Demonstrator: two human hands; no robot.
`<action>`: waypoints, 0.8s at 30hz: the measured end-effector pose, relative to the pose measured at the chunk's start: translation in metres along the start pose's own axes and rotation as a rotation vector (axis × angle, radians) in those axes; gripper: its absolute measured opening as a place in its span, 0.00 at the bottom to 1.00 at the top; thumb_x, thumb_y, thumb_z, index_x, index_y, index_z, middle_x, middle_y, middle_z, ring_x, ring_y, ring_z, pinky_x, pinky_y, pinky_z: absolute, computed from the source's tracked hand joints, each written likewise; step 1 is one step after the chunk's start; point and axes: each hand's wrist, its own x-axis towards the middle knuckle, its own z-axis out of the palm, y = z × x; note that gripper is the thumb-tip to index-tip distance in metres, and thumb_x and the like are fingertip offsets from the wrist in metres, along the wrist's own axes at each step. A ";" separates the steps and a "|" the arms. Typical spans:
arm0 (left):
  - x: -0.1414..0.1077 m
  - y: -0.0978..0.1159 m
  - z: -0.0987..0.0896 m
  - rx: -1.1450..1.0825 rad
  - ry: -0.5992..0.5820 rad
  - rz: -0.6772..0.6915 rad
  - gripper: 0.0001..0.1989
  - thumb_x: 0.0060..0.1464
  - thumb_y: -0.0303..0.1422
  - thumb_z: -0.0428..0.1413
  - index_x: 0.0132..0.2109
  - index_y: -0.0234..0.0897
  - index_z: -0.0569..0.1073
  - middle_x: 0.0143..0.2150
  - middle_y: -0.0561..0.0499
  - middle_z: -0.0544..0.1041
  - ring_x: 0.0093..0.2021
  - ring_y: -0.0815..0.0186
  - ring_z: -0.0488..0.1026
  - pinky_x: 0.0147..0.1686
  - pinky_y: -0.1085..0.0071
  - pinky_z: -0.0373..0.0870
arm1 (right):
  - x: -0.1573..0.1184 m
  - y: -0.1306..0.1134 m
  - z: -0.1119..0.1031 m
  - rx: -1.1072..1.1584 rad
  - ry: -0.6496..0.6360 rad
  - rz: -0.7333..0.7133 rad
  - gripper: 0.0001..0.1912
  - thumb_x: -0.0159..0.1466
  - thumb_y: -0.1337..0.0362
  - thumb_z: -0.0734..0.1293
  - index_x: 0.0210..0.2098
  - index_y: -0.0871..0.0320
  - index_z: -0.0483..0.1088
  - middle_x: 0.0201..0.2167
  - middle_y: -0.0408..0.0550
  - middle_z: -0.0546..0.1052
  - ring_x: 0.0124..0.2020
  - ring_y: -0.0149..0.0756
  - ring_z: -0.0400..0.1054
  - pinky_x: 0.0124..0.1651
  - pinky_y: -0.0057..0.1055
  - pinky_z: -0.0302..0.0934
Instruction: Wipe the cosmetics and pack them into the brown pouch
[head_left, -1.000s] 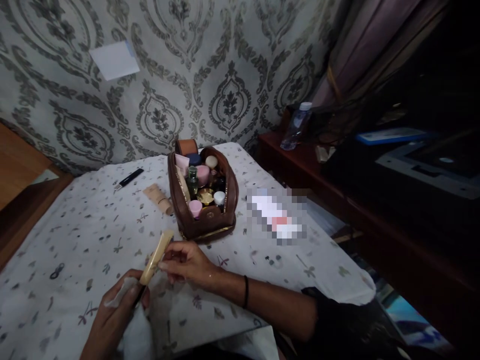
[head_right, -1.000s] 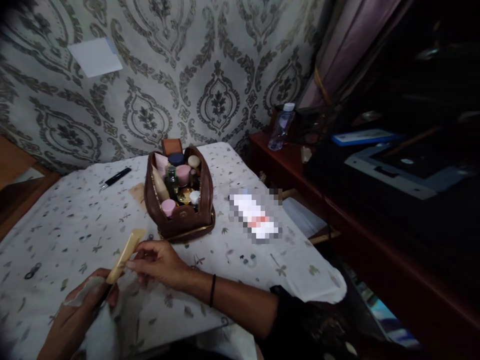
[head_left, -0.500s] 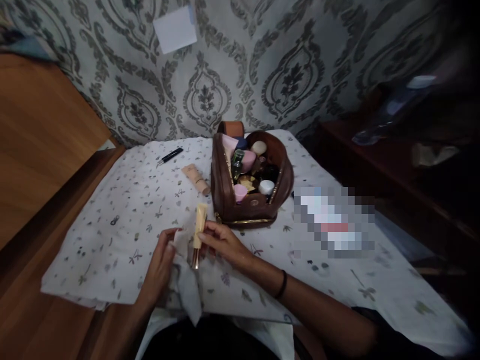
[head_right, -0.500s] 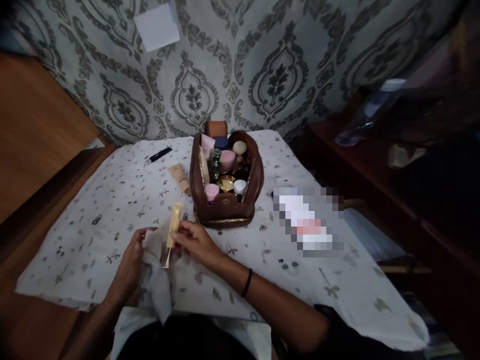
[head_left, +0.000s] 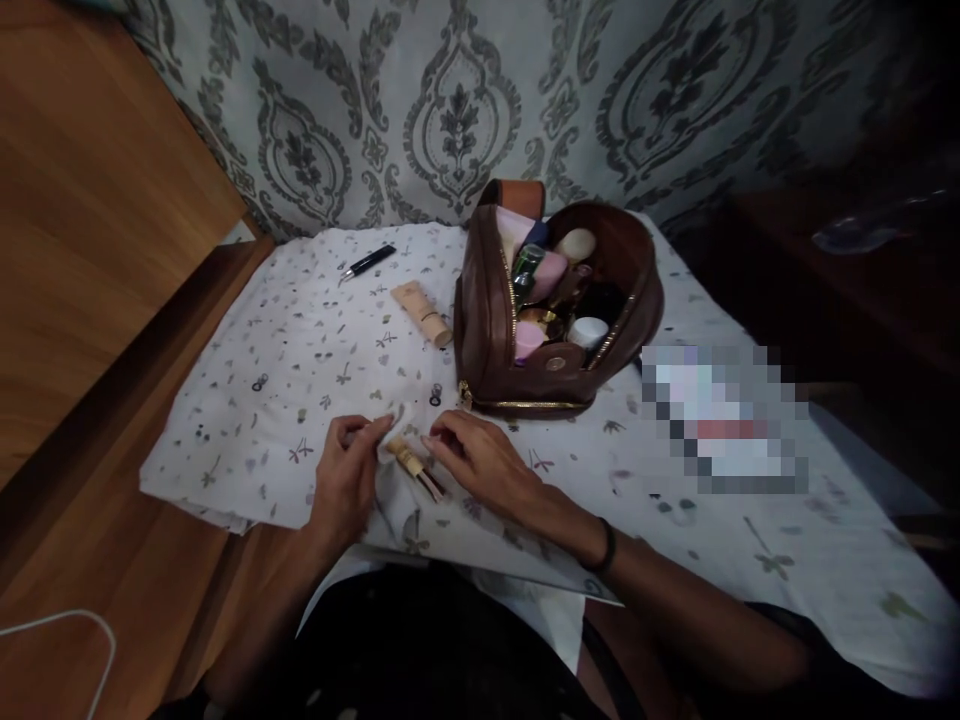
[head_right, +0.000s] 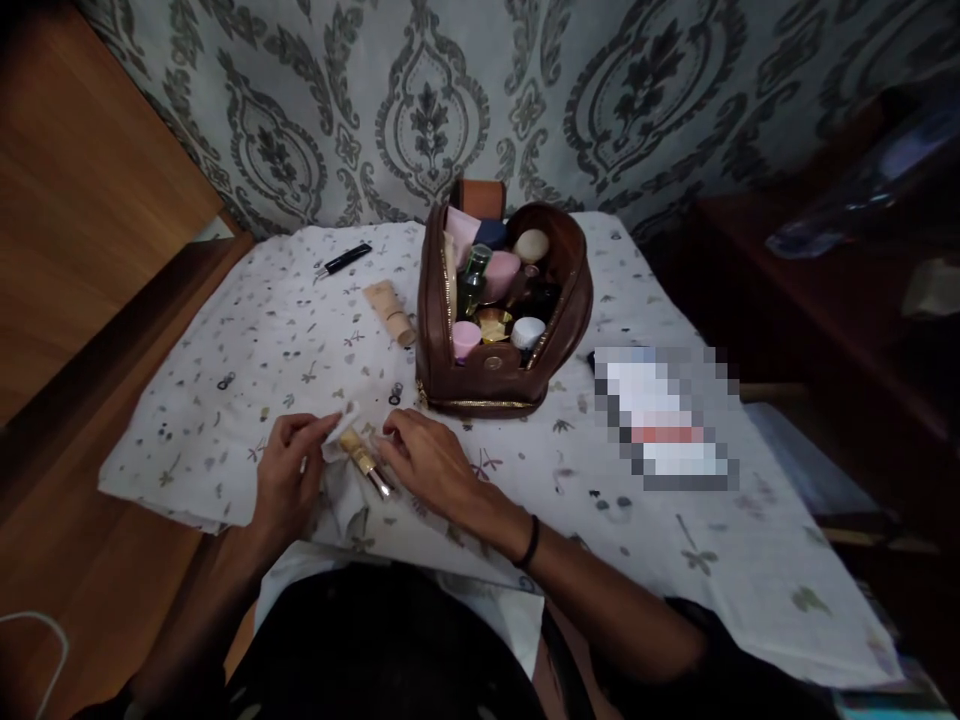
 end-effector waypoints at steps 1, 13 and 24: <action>-0.003 0.000 0.000 0.014 -0.032 0.063 0.18 0.65 0.27 0.46 0.56 0.41 0.75 0.45 0.47 0.70 0.42 0.65 0.71 0.41 0.70 0.72 | -0.004 -0.002 0.000 -0.031 -0.018 0.000 0.12 0.70 0.56 0.64 0.38 0.59 0.70 0.32 0.47 0.74 0.32 0.35 0.66 0.38 0.33 0.60; -0.031 -0.008 -0.009 0.012 -0.370 0.301 0.27 0.64 0.22 0.42 0.66 0.43 0.67 0.50 0.42 0.73 0.49 0.58 0.71 0.47 0.58 0.75 | -0.025 0.006 0.021 -0.157 0.008 -0.174 0.07 0.67 0.62 0.67 0.35 0.58 0.71 0.31 0.46 0.74 0.34 0.35 0.67 0.38 0.32 0.62; -0.003 -0.044 -0.010 0.323 -0.282 0.108 0.26 0.58 0.19 0.44 0.58 0.40 0.73 0.48 0.44 0.69 0.49 0.57 0.67 0.47 0.59 0.72 | -0.027 0.004 0.020 -0.177 0.040 -0.188 0.11 0.70 0.62 0.63 0.34 0.59 0.73 0.30 0.48 0.73 0.33 0.36 0.67 0.36 0.32 0.62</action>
